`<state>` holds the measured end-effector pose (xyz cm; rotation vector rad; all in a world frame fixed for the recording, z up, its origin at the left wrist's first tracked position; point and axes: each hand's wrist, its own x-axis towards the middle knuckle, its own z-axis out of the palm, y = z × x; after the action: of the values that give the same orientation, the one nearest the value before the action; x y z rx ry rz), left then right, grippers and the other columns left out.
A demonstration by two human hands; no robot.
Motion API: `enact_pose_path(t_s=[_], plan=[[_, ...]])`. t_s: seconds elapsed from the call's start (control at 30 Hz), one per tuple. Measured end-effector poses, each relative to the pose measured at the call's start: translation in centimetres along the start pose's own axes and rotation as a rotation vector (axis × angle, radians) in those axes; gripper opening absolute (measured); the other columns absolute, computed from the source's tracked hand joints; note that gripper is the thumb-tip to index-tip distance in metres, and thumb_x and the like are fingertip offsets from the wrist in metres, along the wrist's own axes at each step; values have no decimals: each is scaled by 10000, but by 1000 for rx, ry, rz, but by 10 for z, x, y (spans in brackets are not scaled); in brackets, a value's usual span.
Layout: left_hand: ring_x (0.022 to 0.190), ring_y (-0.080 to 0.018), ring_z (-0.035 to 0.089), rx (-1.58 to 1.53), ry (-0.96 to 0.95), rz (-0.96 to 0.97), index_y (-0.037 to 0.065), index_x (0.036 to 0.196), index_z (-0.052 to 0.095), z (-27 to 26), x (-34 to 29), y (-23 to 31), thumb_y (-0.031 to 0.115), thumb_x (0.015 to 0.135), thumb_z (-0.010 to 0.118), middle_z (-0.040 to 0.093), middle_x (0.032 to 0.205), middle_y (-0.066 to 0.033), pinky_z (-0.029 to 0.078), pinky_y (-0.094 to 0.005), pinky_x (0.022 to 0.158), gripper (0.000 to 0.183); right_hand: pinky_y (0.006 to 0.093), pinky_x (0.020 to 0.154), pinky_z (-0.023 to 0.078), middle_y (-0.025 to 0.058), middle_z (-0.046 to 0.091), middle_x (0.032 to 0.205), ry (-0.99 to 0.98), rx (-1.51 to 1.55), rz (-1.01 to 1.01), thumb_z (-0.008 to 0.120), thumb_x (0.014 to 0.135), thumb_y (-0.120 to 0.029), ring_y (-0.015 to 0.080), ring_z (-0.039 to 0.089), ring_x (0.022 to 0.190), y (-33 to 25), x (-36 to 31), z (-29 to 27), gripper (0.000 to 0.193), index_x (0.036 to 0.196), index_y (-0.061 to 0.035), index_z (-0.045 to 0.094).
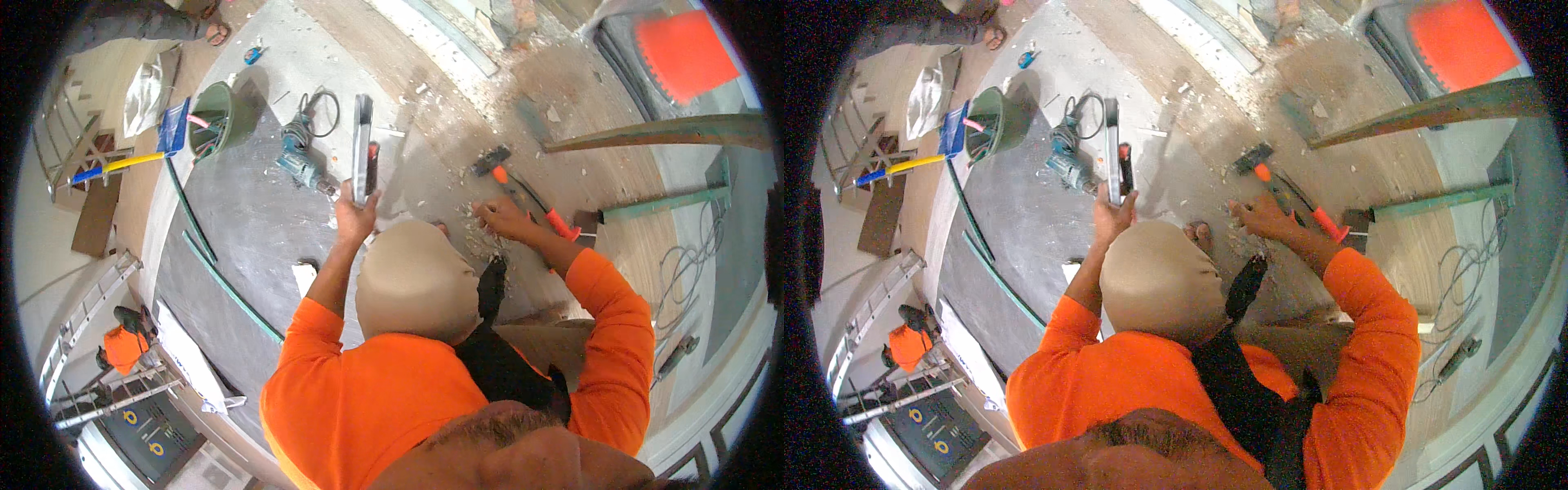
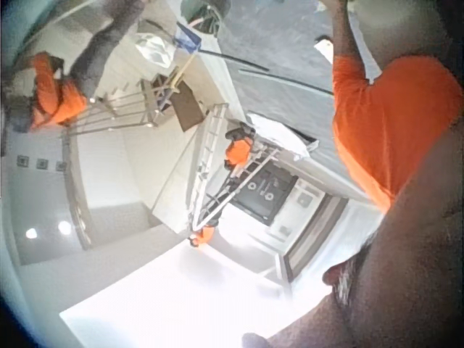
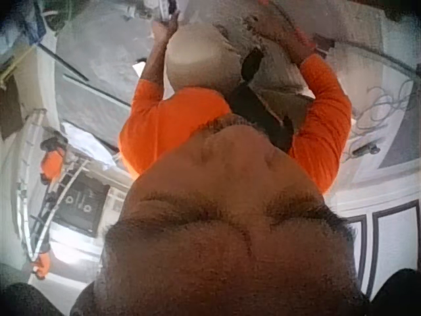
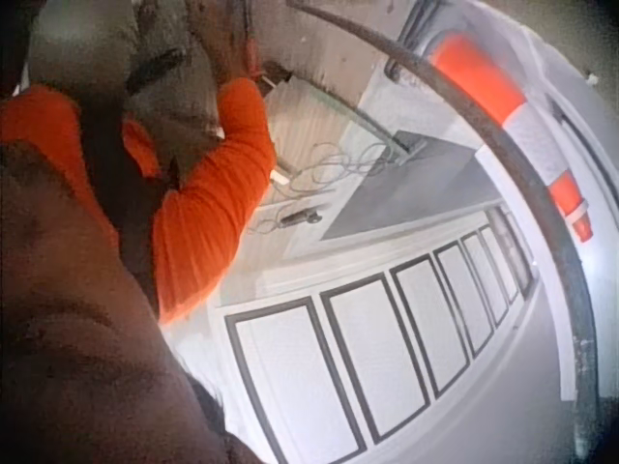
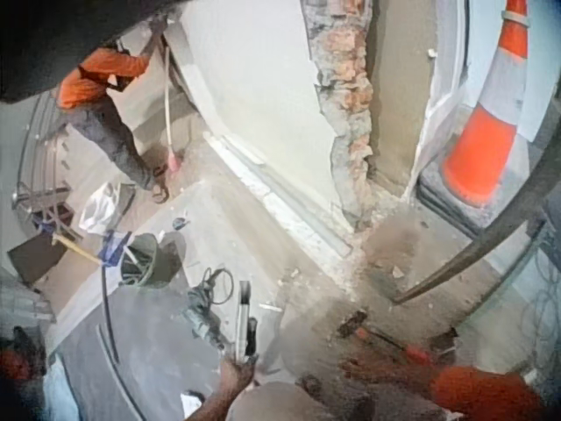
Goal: The person kneels on the floor and uses a hammer and a red plastic block to tap a white baseboard into place along a wall. They repeatedly adjust the position of the baseboard and strike it to ensure a tight fit against the wall and floor.
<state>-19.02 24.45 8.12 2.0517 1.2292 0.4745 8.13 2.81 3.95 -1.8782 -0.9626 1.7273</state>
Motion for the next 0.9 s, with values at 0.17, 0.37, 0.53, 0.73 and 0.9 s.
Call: enact_pose_path(t_s=[0.17, 0.37, 0.53, 0.73, 0.9], plan=[[736, -142, 626, -293, -26, 104, -4, 1017, 558, 15, 34, 74, 110, 851, 757, 647, 800, -82, 513, -300, 679, 283, 382, 616, 481, 111, 705, 858, -196, 600, 43, 330, 971, -704, 236, 641, 704, -51, 15, 27, 781, 1086, -23, 695], [759, -156, 636, -496, -191, 50, 3, 1054, 555, 49, 42, 116, 136, 843, 771, 658, 876, -77, 522, -305, 680, 330, 361, 549, 406, 111, 643, 857, -152, 1037, 136, 180, 829, -898, 238, 581, 641, -108, 33, 12, 941, 1039, -92, 617], [708, -156, 641, -480, -318, 101, 29, 1059, 575, 63, 34, 111, 166, 851, 779, 679, 878, -72, 533, -303, 633, 322, 353, 530, 367, 44, 578, 664, -111, 1227, 193, 520, 848, -655, 203, 536, 588, -97, 49, 7, 504, 788, -161, 599], [793, -171, 670, -304, -519, 60, 18, 1056, 617, 41, 26, 149, 152, 841, 789, 698, 853, -121, 548, -362, 728, 306, 336, 527, 378, 17, 598, 672, -19, 1341, 209, 554, 884, -544, 189, 532, 579, -79, 61, 6, 400, 781, -164, 618], [737, -189, 636, -287, -452, 486, 45, 1091, 644, 52, 31, 119, 252, 881, 755, 684, 819, -94, 524, -342, 695, 315, 439, 676, 549, 67, 638, 791, 64, 1477, -41, 624, 884, -356, 284, 671, 782, -75, 40, -13, 234, 894, -123, 621]])
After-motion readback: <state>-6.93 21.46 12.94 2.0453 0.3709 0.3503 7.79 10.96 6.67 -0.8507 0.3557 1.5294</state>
